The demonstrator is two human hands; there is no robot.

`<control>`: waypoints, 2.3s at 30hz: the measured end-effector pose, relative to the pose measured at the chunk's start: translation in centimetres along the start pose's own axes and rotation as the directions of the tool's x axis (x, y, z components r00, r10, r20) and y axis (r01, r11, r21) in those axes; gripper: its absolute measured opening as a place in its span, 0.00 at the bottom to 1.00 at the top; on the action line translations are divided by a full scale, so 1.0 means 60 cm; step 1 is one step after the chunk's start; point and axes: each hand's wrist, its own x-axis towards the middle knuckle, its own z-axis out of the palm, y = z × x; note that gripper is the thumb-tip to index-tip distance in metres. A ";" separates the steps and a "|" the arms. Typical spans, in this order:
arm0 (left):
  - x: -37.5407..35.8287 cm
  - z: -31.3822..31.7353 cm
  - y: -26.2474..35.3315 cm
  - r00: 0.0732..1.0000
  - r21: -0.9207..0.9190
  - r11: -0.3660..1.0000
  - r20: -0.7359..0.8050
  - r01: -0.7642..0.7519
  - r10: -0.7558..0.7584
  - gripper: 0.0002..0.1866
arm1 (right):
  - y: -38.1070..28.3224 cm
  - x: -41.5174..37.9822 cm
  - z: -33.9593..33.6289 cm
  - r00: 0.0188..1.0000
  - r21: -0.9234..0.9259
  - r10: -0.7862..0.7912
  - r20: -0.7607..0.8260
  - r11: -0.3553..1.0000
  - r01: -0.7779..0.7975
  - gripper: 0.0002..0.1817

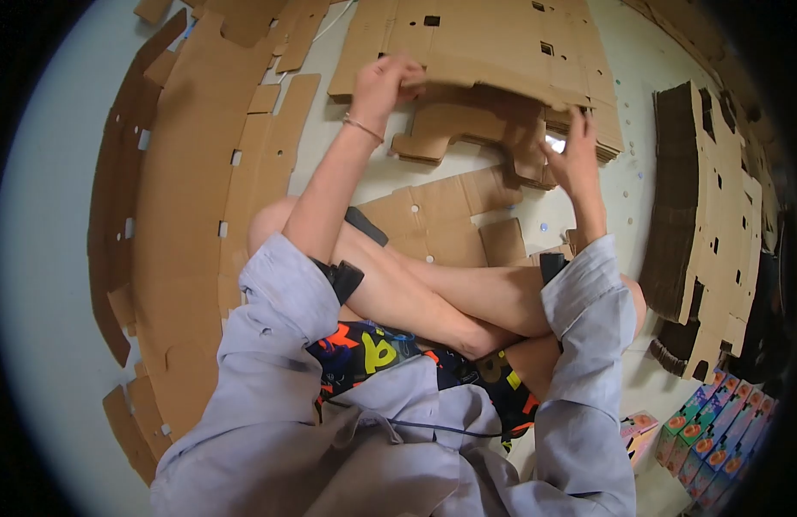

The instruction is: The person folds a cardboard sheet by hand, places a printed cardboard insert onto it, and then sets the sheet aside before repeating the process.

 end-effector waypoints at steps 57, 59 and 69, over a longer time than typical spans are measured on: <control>0.003 -0.007 -0.015 0.951 0.140 0.990 -0.307 0.031 0.013 0.35 | -0.028 0.016 -0.010 0.995 0.589 0.094 -0.032 0.806 -0.057 0.15; 0.015 -0.010 -0.026 0.927 0.085 0.996 -0.376 0.033 0.002 0.33 | -0.029 0.012 -0.019 0.989 0.586 0.136 -0.065 0.807 -0.072 0.17; -0.008 -0.014 -0.023 0.934 0.025 0.998 -0.354 0.059 -0.046 0.33 | -0.008 0.009 0.011 0.878 0.162 0.212 0.429 0.938 -0.306 0.30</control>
